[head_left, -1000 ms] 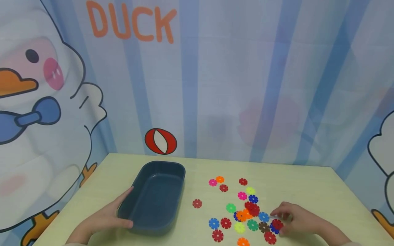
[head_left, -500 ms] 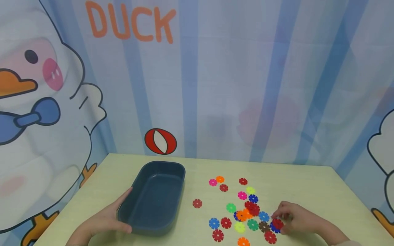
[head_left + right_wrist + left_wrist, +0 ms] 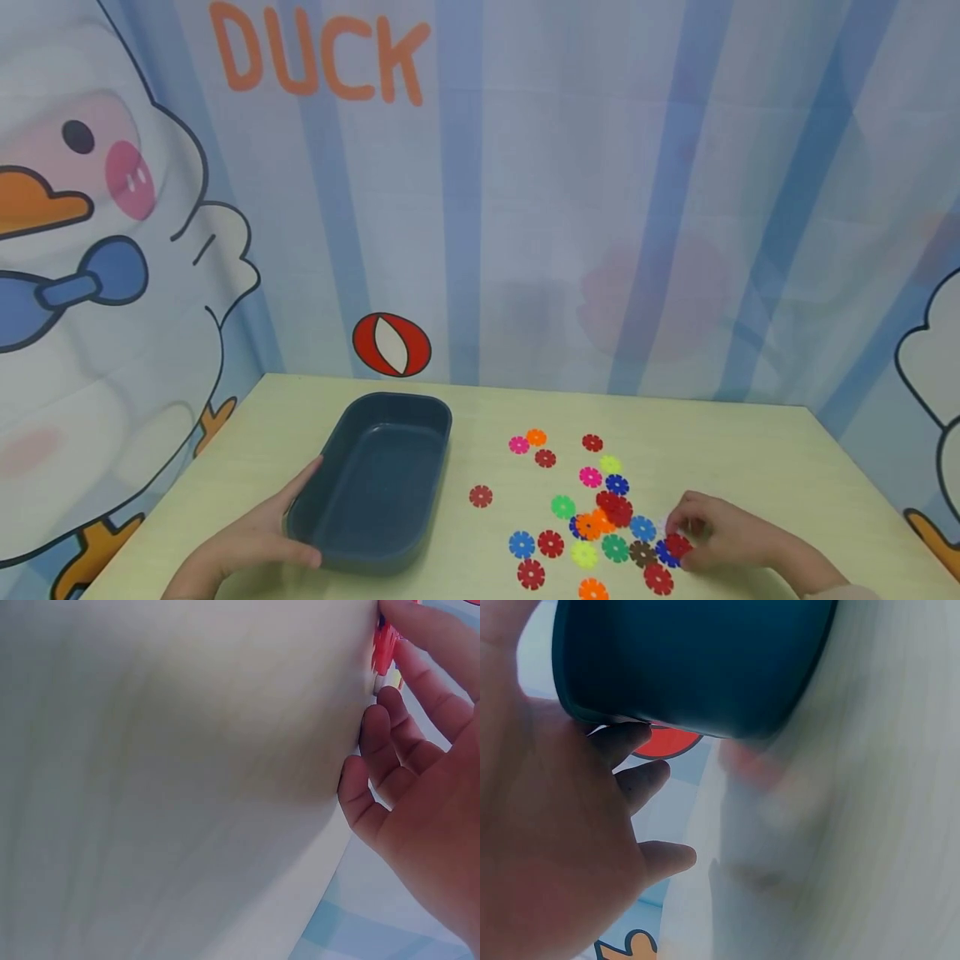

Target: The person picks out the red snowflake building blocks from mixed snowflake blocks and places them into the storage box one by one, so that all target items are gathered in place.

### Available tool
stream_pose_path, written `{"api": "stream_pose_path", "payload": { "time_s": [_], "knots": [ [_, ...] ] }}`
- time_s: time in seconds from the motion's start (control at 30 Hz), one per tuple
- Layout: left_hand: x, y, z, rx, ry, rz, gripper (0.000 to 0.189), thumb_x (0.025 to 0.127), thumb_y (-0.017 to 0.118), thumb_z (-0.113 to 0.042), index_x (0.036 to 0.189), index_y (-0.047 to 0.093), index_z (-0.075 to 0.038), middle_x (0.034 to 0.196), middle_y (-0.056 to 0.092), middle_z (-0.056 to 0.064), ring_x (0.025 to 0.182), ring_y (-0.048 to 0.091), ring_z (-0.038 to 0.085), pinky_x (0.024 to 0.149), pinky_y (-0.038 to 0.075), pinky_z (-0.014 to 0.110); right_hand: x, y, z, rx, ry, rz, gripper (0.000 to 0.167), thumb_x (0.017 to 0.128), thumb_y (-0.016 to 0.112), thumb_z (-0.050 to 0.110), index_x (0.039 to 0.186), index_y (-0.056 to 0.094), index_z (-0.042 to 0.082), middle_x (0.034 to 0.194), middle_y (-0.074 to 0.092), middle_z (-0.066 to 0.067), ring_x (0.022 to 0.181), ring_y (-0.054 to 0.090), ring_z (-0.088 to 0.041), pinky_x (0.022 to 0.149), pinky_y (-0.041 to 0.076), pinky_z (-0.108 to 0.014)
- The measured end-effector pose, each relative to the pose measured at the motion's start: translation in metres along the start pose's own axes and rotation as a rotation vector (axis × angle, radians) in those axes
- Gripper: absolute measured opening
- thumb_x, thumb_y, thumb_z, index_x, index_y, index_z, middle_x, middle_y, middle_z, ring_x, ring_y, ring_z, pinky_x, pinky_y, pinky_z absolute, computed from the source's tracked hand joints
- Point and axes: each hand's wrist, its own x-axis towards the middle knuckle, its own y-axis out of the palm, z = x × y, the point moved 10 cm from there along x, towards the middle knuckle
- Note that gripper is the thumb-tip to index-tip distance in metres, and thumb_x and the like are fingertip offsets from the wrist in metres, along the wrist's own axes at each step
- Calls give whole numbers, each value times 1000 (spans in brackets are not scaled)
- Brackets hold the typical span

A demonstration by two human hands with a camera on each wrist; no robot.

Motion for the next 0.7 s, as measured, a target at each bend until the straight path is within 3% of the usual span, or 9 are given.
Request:
{"api": "stream_pose_path", "payload": {
  "time_s": [0.4,0.7],
  "knots": [
    [0,1,2,-10,-4,-2,118,79,79,-39,155,-5,-10,157,-4,30,139,1,54,103,17,74,1,2,5,-52,-48,-19,30,71,76,10,94,58,9,88,49,-3,79,43,-12,65,40,-22],
    [0,1,1,-14,-3,-1,118,79,79,-41,155,-6,-10,157,-5,29,139,0,54,103,17,74,1,1,5,-54,-13,-50,33,68,78,9,95,58,8,86,53,-3,78,46,-15,64,42,-23]
  ]
}}
